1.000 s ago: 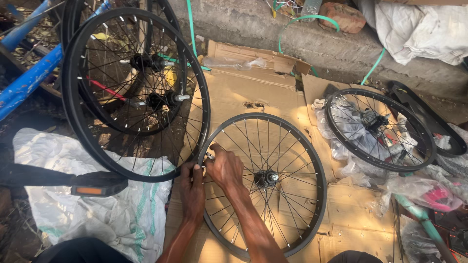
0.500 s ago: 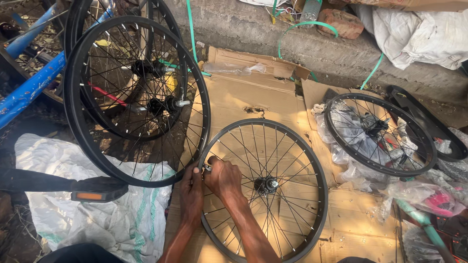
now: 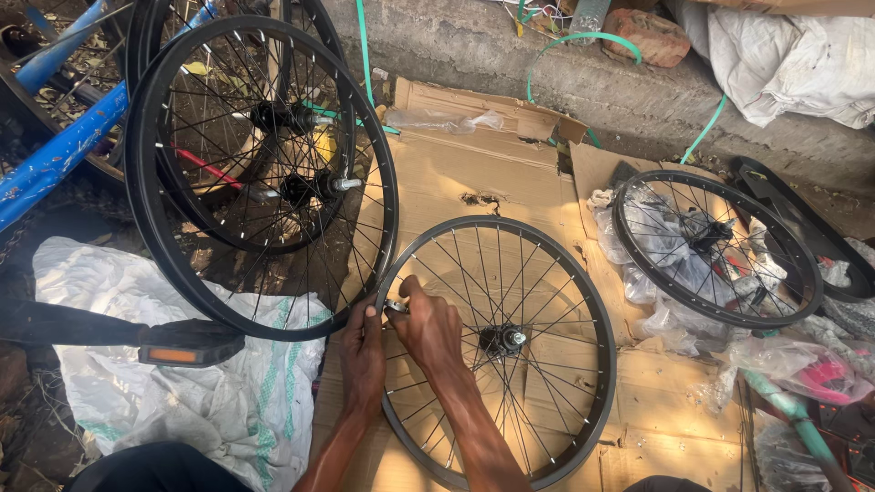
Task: The person is working on a bicycle wheel, using a tool to tighten or adjust the spokes. They rotate the wheel and continue adjusting the spokes methodically.
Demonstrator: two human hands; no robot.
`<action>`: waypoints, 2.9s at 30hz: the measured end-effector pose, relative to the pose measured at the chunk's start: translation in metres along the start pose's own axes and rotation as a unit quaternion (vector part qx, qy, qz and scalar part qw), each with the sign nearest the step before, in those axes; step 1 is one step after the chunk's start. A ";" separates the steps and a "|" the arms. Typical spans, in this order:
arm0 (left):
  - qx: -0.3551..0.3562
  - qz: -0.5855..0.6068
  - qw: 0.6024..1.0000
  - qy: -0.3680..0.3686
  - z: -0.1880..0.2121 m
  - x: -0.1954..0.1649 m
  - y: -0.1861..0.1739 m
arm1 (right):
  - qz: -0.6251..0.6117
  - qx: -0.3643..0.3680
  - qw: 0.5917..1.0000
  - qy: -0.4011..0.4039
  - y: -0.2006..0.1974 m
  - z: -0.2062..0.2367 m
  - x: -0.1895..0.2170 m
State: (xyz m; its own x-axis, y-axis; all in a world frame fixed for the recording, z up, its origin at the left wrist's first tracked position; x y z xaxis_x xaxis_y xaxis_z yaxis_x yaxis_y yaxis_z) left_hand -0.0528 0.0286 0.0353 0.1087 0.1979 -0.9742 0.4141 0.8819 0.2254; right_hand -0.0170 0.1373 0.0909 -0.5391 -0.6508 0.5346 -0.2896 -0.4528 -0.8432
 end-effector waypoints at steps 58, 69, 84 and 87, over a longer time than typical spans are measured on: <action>-0.039 -0.013 0.997 -0.059 -0.014 0.029 -0.007 | -0.203 -0.093 0.973 -0.055 -0.017 0.042 0.007; 0.013 0.006 0.996 -0.086 -0.013 0.031 0.000 | -0.160 -0.121 0.977 -0.071 -0.009 0.057 0.004; 0.007 0.013 0.999 -0.046 -0.008 0.015 0.001 | -0.148 -0.087 0.978 -0.121 -0.017 0.023 -0.004; -0.007 0.003 0.998 -0.062 -0.006 0.014 0.000 | -0.071 -0.088 0.991 -0.078 -0.010 0.015 -0.004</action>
State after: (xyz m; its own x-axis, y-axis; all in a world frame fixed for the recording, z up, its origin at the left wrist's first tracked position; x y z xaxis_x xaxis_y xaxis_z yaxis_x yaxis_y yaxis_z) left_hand -0.0562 0.0341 0.0215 0.2219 0.1503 -0.9634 0.4003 0.8869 0.2305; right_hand -0.0002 0.1357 0.0975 -0.3583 -0.6799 0.6398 -0.4944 -0.4432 -0.7478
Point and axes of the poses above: each hand's wrist, its own z-axis away from the middle knuckle, its own y-axis out of the palm, x = y × z, the point moved 5 cm from there along -z, towards the middle knuckle, and after that the axes turned 3 degrees about -z, right-handed, at the moved point
